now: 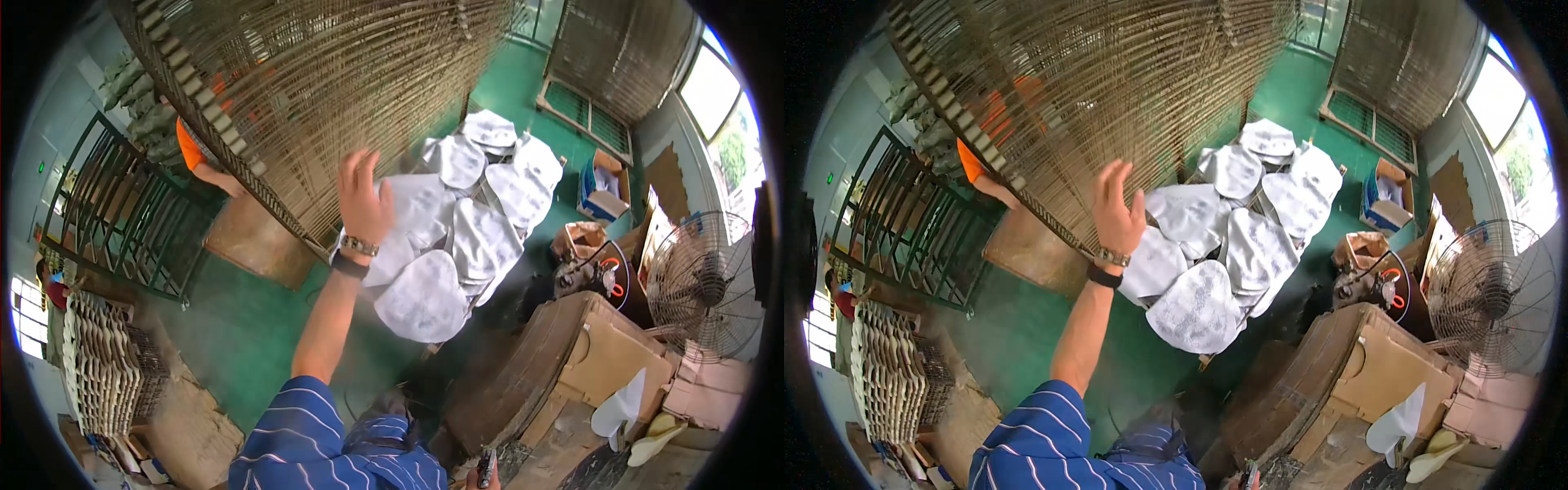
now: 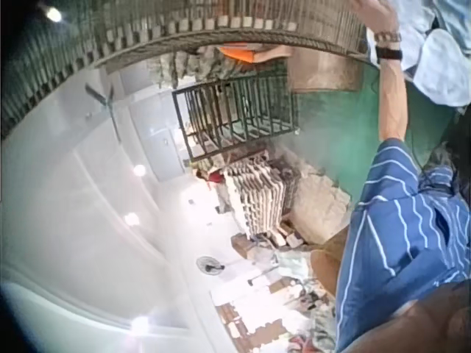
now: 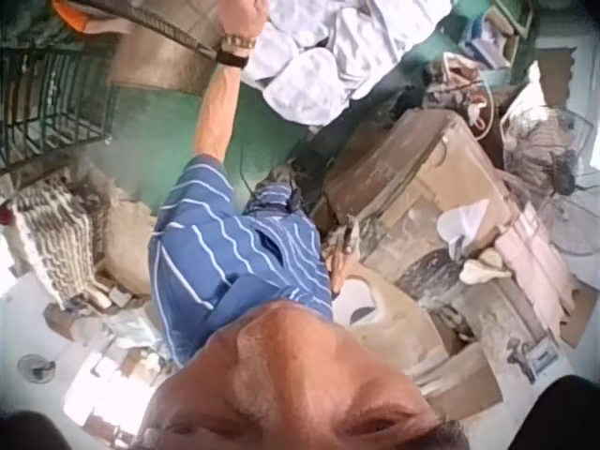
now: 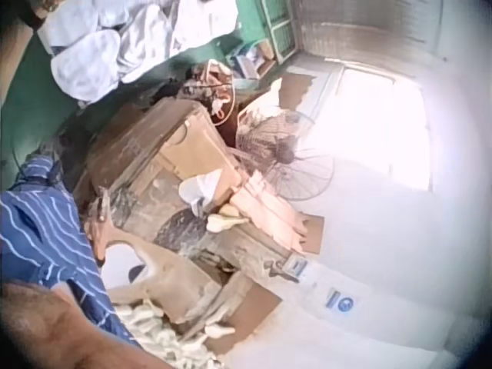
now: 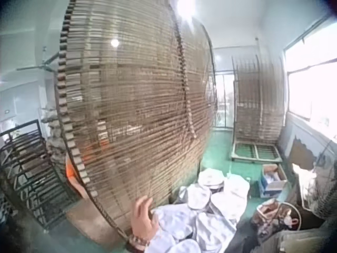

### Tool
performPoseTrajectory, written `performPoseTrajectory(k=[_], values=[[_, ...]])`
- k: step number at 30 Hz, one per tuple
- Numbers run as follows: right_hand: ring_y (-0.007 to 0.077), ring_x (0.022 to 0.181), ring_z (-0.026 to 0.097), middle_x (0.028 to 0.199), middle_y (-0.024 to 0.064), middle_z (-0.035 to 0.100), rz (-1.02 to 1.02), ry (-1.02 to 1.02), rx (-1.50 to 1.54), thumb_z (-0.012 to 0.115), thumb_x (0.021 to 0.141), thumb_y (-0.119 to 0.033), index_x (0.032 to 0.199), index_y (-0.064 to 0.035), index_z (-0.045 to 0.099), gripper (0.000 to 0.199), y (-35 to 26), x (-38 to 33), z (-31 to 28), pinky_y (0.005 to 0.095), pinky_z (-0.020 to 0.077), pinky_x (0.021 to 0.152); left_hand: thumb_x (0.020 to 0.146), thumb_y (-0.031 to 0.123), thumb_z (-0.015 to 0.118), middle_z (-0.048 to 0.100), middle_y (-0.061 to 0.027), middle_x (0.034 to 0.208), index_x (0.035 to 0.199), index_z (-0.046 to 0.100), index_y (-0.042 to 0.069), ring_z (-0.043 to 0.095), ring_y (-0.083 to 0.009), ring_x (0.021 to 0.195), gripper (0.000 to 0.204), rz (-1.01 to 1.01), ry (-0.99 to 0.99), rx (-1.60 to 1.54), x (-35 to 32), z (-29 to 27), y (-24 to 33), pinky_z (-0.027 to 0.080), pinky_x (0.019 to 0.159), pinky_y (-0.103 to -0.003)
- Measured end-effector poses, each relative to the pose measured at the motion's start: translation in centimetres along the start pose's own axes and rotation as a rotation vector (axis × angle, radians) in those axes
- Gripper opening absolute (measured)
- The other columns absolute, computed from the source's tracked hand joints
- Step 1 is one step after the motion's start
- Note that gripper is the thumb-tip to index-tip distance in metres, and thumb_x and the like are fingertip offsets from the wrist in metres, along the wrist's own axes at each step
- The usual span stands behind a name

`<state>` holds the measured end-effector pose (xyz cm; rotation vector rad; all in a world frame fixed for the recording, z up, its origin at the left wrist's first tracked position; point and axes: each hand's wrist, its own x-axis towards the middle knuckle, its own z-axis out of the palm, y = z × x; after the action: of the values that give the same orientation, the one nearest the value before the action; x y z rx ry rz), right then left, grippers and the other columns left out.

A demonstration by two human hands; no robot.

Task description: The person uses a spray gun to apply a white coating to heart-shaped plastic parts. They pick up each part from a cardboard surface, spray it, and then place it onto a metal drying rack. The process is repeated for multiple parts throughout the clip.

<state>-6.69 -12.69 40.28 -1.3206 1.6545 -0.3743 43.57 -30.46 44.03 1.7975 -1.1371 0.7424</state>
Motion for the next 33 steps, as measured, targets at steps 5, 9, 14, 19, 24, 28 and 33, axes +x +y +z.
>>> performPoseTrajectory(k=[5,9,14,19,24,28,33], values=[[0.0129,0.075,0.055,0.083,0.006,0.062,-0.019,0.079,0.038,0.063,0.081,-0.009,0.128,-0.001,0.057,0.047,1.2,-1.1,-0.4,0.0285,0.0469,0.07,0.079,0.013,0.065,0.048,-0.0144,0.13,0.123,0.054,0.007,0.044,-0.0351,0.123,0.045,0.107,0.063,0.365,6.4,-1.3,1.5,0.034,0.106,-0.056],[0.0133,0.075,0.055,0.083,0.0067,0.062,-0.027,0.085,0.004,0.063,0.081,-0.008,0.128,-0.0004,0.057,0.048,2.6,-1.4,-1.3,0.0288,0.047,0.07,0.077,0.016,0.068,0.049,-0.0111,0.129,0.123,0.055,0.009,0.047,-0.0322,0.119,0.048,0.054,-0.052,0.656,6.6,-2.7,-1.6,0.034,0.104,-0.056],[0.0138,0.074,0.055,0.083,0.0076,0.062,-0.039,0.148,-0.03,0.063,0.082,-0.008,0.129,0.0004,0.056,0.048,4.8,-3.0,-2.1,0.0292,0.047,0.069,0.081,0.021,0.069,0.054,-0.0065,0.121,0.119,0.059,0.013,0.051,-0.0292,0.109,0.04,0.083,-0.017,0.76,4.6,-3.4,-1.6,0.04,0.09,-0.049],[0.0161,0.074,0.055,0.083,0.011,0.062,0.017,0.17,0.006,0.064,0.083,-0.005,0.131,0.002,0.053,0.049,9.4,-4.7,-2.3,0.0311,0.0474,0.069,0.078,0.021,0.071,0.055,-0.0062,0.115,0.114,0.061,0.015,0.052,-0.0288,0.108,0.038,0.071,-0.16,0.493,-1.7,-0.5,4.7,0.039,0.088,-0.05],[0.0195,0.072,0.056,0.082,0.0149,0.062,0.077,0.247,0.05,0.065,0.083,-0.006,0.13,0.0002,0.055,0.048,10.9,-6.9,-2.7,0.0332,0.0479,0.069,0.07,0.014,0.067,0.049,-0.0207,0.13,0.112,0.059,0.007,0.049,-0.0401,0.112,0.043,0.09,-0.369,0.149,-14.7,1.6,12.5,0.039,0.092,-0.053],[0.0182,0.07,0.056,0.078,0.0151,0.061,0.108,0.272,0.038,0.064,0.083,-0.007,0.129,-0.0015,0.056,0.047,12.7,-8.8,-3.1,0.0332,0.0474,0.067,0.071,0.019,0.068,0.046,-0.026,0.134,0.112,0.059,0.003,0.044,-0.0434,0.123,0.044,0.106,-0.677,0.027,-30.0,3.9,15.3,0.036,0.099,-0.055],[0.0142,0.067,0.054,0.075,0.0123,0.059,0.196,0.339,0.089,0.062,0.083,-0.007,0.129,-0.003,0.057,0.047,13.0,-11.2,-4.3,0.0317,0.0463,0.063,0.075,0.04,0.066,0.067,-0.0127,0.116,0.115,0.067,0.009,0.062,-0.0315,0.109,0.051,0.072,-2.011,-0.346,-43.8,3.0,16.6,0.048,0.095,-0.04]])
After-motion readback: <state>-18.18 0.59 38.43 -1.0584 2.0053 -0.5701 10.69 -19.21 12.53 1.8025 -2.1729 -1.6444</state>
